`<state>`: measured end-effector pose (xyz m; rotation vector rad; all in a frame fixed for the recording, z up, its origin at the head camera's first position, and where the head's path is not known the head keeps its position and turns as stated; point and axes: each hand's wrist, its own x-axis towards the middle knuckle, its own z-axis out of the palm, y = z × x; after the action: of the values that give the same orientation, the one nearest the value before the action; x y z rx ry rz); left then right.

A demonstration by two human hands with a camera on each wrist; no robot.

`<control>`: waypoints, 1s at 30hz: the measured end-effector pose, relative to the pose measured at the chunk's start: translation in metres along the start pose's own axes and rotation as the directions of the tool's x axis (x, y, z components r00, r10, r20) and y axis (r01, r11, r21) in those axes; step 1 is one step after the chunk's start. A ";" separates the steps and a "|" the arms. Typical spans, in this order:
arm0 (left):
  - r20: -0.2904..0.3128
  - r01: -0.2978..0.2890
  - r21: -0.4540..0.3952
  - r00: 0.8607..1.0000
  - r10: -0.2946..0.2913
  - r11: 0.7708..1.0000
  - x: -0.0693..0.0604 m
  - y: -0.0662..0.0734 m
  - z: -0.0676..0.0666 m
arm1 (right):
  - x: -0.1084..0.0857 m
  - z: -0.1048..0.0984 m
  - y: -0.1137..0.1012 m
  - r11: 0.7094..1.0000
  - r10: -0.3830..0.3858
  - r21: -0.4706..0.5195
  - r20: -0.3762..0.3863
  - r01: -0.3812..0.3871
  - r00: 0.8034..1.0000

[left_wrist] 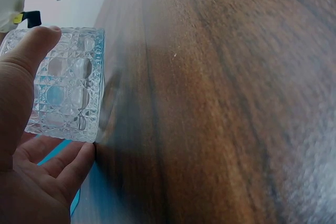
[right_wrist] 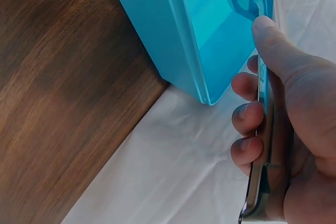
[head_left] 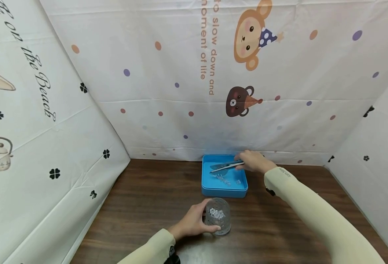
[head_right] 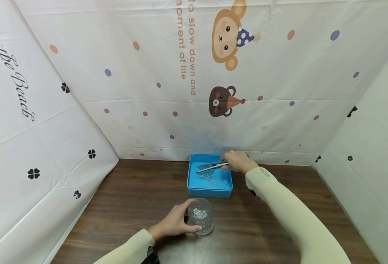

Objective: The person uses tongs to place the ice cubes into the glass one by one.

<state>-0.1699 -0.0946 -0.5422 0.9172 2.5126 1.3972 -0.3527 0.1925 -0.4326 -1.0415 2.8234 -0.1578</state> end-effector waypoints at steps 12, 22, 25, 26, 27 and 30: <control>0.009 0.022 -0.022 1.000 -0.022 1.000 -0.003 0.003 0.001 | -0.003 0.001 0.004 0.999 0.012 -0.037 -0.015 -0.013 1.000; 0.003 0.031 -0.005 1.000 -0.031 1.000 -0.001 0.002 0.000 | -0.003 0.002 0.004 0.996 -0.006 -0.094 -0.038 0.002 0.999; 0.007 0.024 -0.005 1.000 -0.024 1.000 -0.001 0.001 0.000 | -0.002 0.004 0.004 0.994 -0.019 -0.111 -0.031 0.016 0.999; 0.008 0.022 -0.006 1.000 -0.022 1.000 -0.001 0.001 0.000 | -0.002 0.005 0.004 0.993 -0.023 -0.114 -0.030 0.020 0.999; 0.008 0.018 -0.005 1.000 -0.018 1.000 -0.001 0.001 0.000 | -0.002 0.005 0.004 0.993 -0.025 -0.113 -0.028 0.022 0.999; 0.006 0.012 -0.007 1.000 -0.012 1.000 0.000 0.001 0.000 | -0.001 0.005 0.005 0.994 -0.022 -0.110 -0.028 0.018 0.999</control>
<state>-0.1693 -0.0947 -0.5416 0.9022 2.5028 1.3972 -0.3537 0.1966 -0.4384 -1.0985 2.8775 -0.0196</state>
